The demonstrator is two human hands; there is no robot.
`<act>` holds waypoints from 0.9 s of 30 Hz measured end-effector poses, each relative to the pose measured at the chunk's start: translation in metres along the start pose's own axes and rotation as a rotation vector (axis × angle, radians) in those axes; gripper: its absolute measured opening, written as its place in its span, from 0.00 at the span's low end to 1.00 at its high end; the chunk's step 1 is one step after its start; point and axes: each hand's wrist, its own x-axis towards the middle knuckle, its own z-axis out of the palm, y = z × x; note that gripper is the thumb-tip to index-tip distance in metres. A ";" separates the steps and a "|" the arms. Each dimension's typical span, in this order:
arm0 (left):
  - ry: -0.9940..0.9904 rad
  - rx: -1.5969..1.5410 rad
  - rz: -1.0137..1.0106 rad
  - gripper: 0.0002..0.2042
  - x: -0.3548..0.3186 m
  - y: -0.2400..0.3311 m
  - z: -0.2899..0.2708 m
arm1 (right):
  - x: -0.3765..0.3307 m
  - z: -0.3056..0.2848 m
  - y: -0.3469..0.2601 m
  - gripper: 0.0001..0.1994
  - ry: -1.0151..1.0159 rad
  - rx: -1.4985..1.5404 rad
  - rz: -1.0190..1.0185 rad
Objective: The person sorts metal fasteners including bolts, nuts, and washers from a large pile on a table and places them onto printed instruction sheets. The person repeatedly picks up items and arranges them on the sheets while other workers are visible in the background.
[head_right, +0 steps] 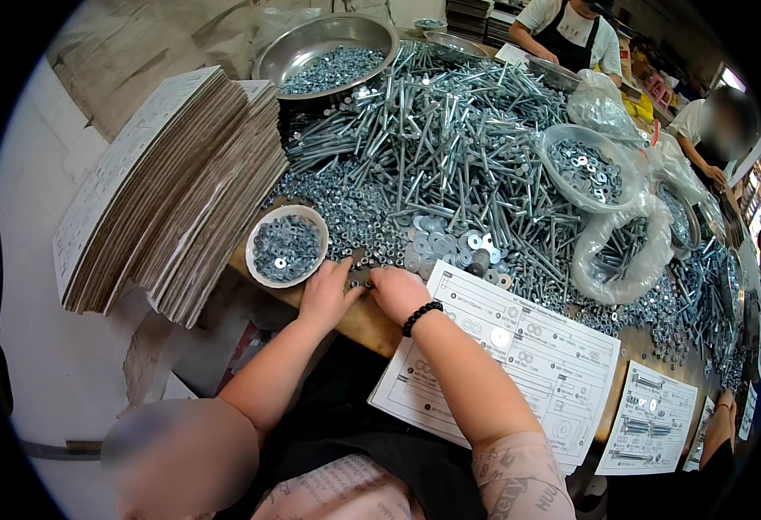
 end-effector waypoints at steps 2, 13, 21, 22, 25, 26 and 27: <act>-0.038 -0.062 0.014 0.18 0.001 -0.002 -0.001 | -0.001 0.001 0.002 0.08 0.024 -0.052 0.030; -0.087 -0.048 0.055 0.14 0.003 -0.001 -0.005 | -0.017 -0.008 -0.005 0.06 0.081 0.004 0.003; 0.032 0.054 0.225 0.11 -0.001 -0.013 0.011 | -0.156 -0.094 0.059 0.07 0.372 0.300 0.394; 0.057 0.046 0.232 0.10 -0.001 -0.011 0.011 | -0.176 -0.098 0.070 0.07 0.364 0.229 0.415; 0.039 0.039 0.191 0.09 -0.002 -0.008 0.007 | -0.208 -0.096 0.081 0.07 0.270 0.108 0.474; 0.025 0.019 0.168 0.09 -0.003 -0.006 0.006 | -0.215 -0.089 0.084 0.07 0.253 0.082 0.448; 0.023 -0.021 0.180 0.09 -0.003 0.000 0.006 | -0.221 -0.085 0.086 0.07 0.235 0.055 0.421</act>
